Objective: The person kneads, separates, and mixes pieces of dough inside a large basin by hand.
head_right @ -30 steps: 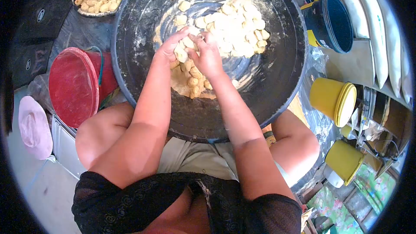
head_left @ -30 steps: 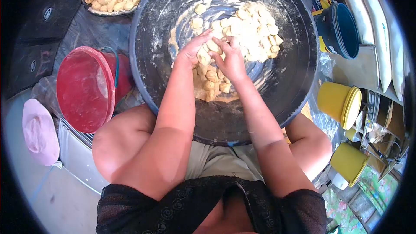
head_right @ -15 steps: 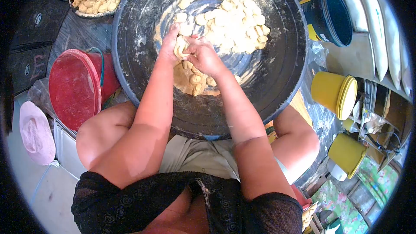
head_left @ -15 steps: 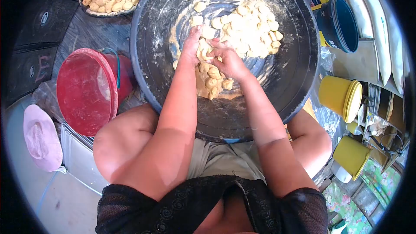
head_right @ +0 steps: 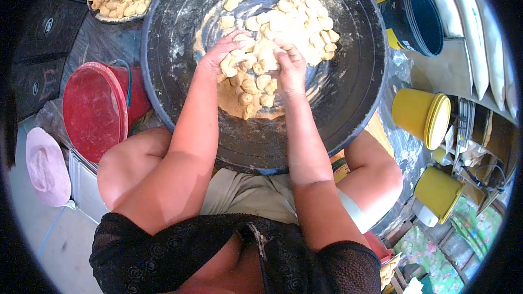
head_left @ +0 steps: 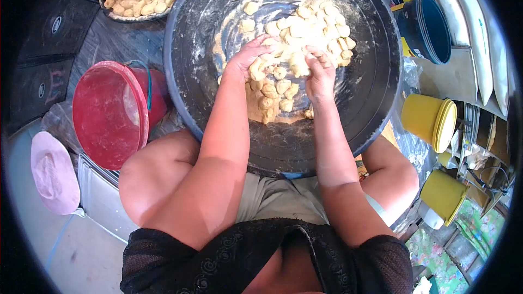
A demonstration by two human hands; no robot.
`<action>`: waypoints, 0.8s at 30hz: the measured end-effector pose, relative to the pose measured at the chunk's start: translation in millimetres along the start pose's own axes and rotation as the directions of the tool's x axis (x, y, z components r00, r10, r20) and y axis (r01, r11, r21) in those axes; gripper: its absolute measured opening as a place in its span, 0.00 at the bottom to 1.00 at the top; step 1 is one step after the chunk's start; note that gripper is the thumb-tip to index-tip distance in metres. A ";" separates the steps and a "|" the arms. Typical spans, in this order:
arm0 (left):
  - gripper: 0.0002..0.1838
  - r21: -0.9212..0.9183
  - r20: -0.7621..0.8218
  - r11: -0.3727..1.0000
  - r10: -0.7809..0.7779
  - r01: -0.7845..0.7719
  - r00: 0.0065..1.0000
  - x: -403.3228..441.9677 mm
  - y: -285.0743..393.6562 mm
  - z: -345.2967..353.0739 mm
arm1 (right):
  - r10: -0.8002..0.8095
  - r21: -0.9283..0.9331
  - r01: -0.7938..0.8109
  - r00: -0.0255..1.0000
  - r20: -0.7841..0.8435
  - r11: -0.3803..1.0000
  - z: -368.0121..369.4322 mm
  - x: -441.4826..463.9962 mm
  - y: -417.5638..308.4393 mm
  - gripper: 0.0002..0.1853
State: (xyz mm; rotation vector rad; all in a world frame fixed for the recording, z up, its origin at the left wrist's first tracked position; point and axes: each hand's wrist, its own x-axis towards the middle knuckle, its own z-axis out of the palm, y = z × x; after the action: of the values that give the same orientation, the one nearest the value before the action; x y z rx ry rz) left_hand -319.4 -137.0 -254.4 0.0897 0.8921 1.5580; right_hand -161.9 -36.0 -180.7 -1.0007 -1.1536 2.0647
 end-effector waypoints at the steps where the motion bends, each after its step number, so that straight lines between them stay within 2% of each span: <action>1: 0.14 -0.004 0.027 1.000 -0.001 0.001 1.000 -1.3 0.4 -6.0 | -0.043 0.036 0.046 0.997 -0.058 0.998 -2.9 0.4 -0.6 0.12; 2: 0.14 -0.010 0.055 1.000 -0.001 0.001 0.998 -2.0 0.2 -11.6 | -0.061 0.156 0.073 0.995 -0.081 0.985 -4.5 1.6 -8.3 0.12; 3: 0.15 -0.054 0.092 0.999 0.002 0.003 0.996 -2.5 0.1 -15.6 | 0.009 -0.053 -0.005 0.998 0.066 0.999 -17.1 5.6 -11.3 0.13; 5: 0.16 -0.136 0.167 0.991 0.011 0.012 0.986 -1.6 0.7 -21.4 | 0.225 -0.472 -0.066 0.930 0.290 0.879 -43.7 14.2 -12.5 0.14; 6: 0.17 -0.083 0.132 0.996 -0.005 0.016 0.991 -2.8 3.4 -14.5 | 0.285 -0.789 0.113 0.894 0.346 0.604 -24.3 4.5 -29.0 0.16; 9: 0.22 0.027 0.055 0.998 -0.056 0.055 0.997 -4.2 5.5 5.5 | 0.110 -0.602 0.066 0.962 0.251 0.796 9.1 1.8 -9.8 0.18; 10: 0.25 0.032 0.049 0.997 -0.071 0.069 0.996 -3.8 6.7 8.1 | 0.114 -0.606 0.098 0.947 0.302 0.789 10.0 6.7 1.9 0.19; 13: 0.30 0.036 0.013 0.992 -0.120 0.120 0.993 -3.3 9.5 7.9 | 0.194 -0.741 0.059 0.948 0.251 0.669 12.8 26.5 1.4 0.20; 14: 0.32 0.024 -0.010 0.990 -0.137 0.137 0.991 -3.5 11.5 4.5 | 0.124 -0.678 0.031 0.976 0.179 0.735 3.9 36.0 5.5 0.21; 15: 0.33 0.008 -0.034 0.988 -0.153 0.153 0.988 -3.4 12.5 0.7 | -0.005 -0.730 0.177 0.973 0.232 0.661 -0.3 39.6 9.7 0.21; 17: 0.36 -0.043 0.063 0.991 -0.126 0.128 0.990 -0.2 10.2 -4.4 | -0.233 -0.786 0.432 0.901 0.365 0.441 -8.0 43.5 16.7 0.20; 18: 0.36 -0.090 0.087 0.989 -0.109 0.117 0.990 2.1 7.4 -5.6 | -0.237 -0.732 0.475 0.880 0.413 0.489 13.0 24.2 2.8 0.20; 19: 0.36 -0.135 0.110 0.985 -0.092 0.107 0.990 3.5 4.5 -6.6 | -0.147 -0.692 0.465 0.871 0.469 0.553 13.9 22.4 17.4 0.19; 21: 0.33 -0.068 0.061 0.990 -0.123 0.127 0.991 4.5 -2.7 -9.1 | 0.013 -0.606 0.421 0.814 0.580 0.675 22.1 14.5 33.6 0.17; 22: 0.31 -0.032 0.038 0.990 -0.136 0.137 0.990 4.9 -5.8 -9.6 | 0.127 -0.552 0.188 0.867 0.482 0.812 18.1 12.8 31.6 0.14; 24: 0.25 0.070 -0.015 0.983 -0.168 0.169 0.986 -1.9 1.1 2.5 | -0.049 -0.364 0.129 0.974 0.221 0.922 5.2 24.0 45.8 0.11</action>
State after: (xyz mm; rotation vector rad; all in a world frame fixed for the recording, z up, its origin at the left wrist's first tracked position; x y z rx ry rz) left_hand -318.5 -137.4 -251.2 0.0564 0.9380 1.3705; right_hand -184.9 -41.6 -227.0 -0.8927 -1.7233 1.9494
